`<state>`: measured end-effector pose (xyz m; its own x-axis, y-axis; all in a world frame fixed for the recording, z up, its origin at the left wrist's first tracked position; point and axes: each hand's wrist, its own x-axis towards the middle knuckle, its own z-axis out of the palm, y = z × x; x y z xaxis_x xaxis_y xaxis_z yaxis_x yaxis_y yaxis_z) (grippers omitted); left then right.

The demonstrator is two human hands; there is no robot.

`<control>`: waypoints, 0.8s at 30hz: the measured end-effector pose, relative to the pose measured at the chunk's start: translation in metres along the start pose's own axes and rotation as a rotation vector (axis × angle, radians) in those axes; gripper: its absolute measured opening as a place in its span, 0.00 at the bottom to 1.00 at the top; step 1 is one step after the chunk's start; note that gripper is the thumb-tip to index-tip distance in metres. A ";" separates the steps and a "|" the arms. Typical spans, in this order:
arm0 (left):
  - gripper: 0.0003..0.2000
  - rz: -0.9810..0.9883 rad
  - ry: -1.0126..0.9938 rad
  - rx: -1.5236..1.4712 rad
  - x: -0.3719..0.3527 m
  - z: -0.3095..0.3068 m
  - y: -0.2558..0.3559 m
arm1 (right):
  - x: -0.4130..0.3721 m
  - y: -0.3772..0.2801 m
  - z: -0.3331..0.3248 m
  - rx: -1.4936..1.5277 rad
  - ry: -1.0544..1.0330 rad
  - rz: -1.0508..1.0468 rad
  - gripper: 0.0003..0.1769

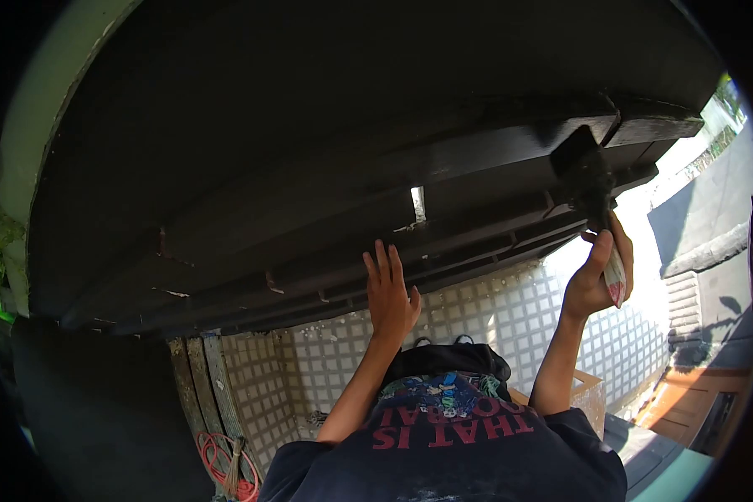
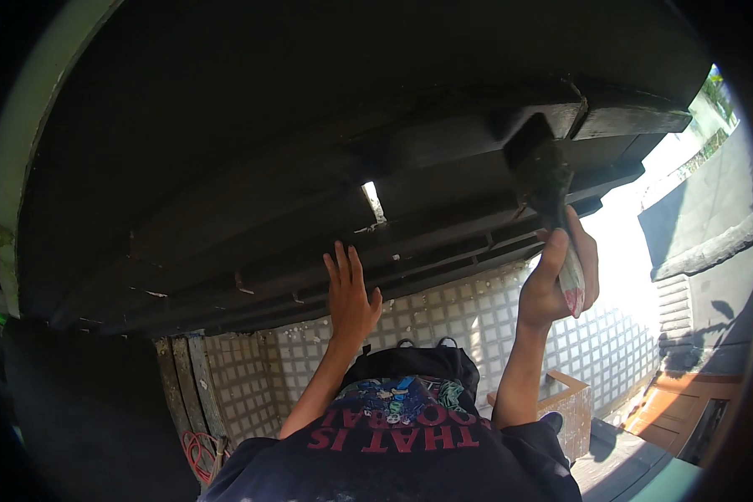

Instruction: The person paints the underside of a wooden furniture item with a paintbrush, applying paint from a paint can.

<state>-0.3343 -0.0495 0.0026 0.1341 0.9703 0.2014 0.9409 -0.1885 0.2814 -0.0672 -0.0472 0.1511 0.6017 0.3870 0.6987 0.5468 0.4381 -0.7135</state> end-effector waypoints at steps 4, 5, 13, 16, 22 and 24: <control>0.47 -0.023 -0.009 -0.053 -0.001 -0.003 0.002 | -0.023 -0.026 0.021 -0.083 -0.108 -0.194 0.14; 0.47 -0.016 -0.013 -0.052 -0.001 -0.006 0.001 | -0.031 -0.045 0.025 -0.161 -0.201 -0.254 0.14; 0.44 0.083 0.070 -0.096 -0.004 -0.002 -0.004 | -0.078 -0.092 0.080 0.126 -0.380 -0.452 0.23; 0.41 0.127 0.156 -0.196 -0.008 -0.007 -0.005 | -0.084 -0.108 0.086 0.225 -0.506 -0.466 0.24; 0.40 0.020 -0.082 0.002 -0.008 0.015 -0.015 | -0.070 -0.091 0.086 0.444 -0.552 -0.403 0.15; 0.44 0.013 -0.015 -0.046 -0.005 0.002 -0.006 | -0.058 -0.055 0.084 0.372 -0.455 -0.302 0.15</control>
<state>-0.3404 -0.0529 -0.0016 0.1515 0.9698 0.1913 0.9239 -0.2078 0.3214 -0.1813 -0.0254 0.1546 0.1025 0.4717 0.8758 0.3660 0.8008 -0.4741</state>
